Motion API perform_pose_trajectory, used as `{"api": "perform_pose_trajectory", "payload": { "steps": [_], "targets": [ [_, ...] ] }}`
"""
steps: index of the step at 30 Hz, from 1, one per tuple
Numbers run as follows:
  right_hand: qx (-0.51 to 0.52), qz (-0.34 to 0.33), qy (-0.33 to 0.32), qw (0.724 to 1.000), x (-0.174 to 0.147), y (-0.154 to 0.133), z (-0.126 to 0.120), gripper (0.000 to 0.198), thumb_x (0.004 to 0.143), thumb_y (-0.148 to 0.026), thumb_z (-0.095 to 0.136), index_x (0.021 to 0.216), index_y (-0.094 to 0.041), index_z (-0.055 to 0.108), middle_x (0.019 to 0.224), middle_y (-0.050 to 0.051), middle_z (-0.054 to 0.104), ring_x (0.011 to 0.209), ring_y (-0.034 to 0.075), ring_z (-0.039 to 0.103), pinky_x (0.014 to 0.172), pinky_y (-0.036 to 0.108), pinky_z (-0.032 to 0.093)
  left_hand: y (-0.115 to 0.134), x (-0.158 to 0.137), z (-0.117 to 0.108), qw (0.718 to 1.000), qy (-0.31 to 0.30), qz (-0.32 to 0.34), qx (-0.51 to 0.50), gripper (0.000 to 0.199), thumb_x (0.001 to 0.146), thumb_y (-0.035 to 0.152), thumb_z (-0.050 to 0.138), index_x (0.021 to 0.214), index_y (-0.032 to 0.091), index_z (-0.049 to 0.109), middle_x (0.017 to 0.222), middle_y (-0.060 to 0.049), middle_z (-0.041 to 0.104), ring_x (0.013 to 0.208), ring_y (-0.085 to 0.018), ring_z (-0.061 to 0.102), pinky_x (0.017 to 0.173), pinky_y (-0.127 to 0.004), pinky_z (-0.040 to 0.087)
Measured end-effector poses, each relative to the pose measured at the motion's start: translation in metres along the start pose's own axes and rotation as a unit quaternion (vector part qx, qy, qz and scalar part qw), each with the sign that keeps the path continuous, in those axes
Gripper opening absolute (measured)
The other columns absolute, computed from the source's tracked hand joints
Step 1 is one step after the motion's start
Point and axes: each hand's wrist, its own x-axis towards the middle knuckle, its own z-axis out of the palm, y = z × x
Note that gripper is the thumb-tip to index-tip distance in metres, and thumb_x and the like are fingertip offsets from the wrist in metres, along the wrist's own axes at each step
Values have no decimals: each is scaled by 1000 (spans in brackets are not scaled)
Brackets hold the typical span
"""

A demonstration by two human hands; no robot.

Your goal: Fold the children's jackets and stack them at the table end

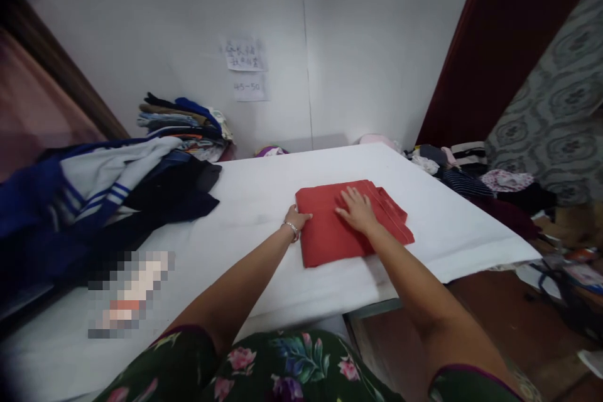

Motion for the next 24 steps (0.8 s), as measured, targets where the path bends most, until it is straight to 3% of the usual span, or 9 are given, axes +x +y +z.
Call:
{"api": "perform_pose_trajectory", "payload": {
  "steps": [4, 8, 12, 19, 24],
  "targets": [
    [3, -21, -77, 997, -2, -22, 27, 63, 94, -56, 25, 147, -23, 29, 156, 8, 22, 144, 23, 16, 114, 50, 12, 5, 2, -5, 998, -17, -46, -41, 67, 58, 17, 82, 120, 13, 55, 119, -16, 66, 102, -25, 66, 83, -33, 55],
    [3, -21, -71, 997, -4, -17, 34, 64, 94, -56, 22, 148, -22, 26, 156, 8, 21, 144, 22, 15, 115, 49, 11, 16, 8, -10, 989, -65, -93, -92, 41, 70, 35, 75, 104, 14, 65, 107, -14, 71, 98, -25, 67, 81, -34, 56],
    [2, -29, -76, 997, -5, -15, 32, 63, 94, -54, 22, 149, -21, 25, 156, 8, 20, 144, 21, 14, 115, 48, 11, 27, 9, -3, 982, -96, -104, -125, 41, 67, 38, 77, 98, 13, 68, 99, -15, 73, 90, -26, 70, 76, -37, 58],
    [82, 2, -121, 989, 1, -31, 9, 70, 92, -59, 24, 149, -18, 23, 157, 10, 16, 145, 23, 9, 116, 50, 6, 40, -4, 6, 986, -77, -46, -137, 47, 56, 25, 83, 98, 9, 69, 102, -17, 72, 87, -28, 70, 74, -38, 58],
    [128, -59, -74, 987, 9, -71, -10, 71, 92, -62, 22, 150, -21, 19, 158, 7, 10, 146, 21, 4, 116, 50, 3, 41, -5, -36, 985, -81, 13, -150, 36, 58, 26, 80, 91, 14, 71, 96, -10, 74, 86, -25, 70, 74, -33, 58]
  ]
}}
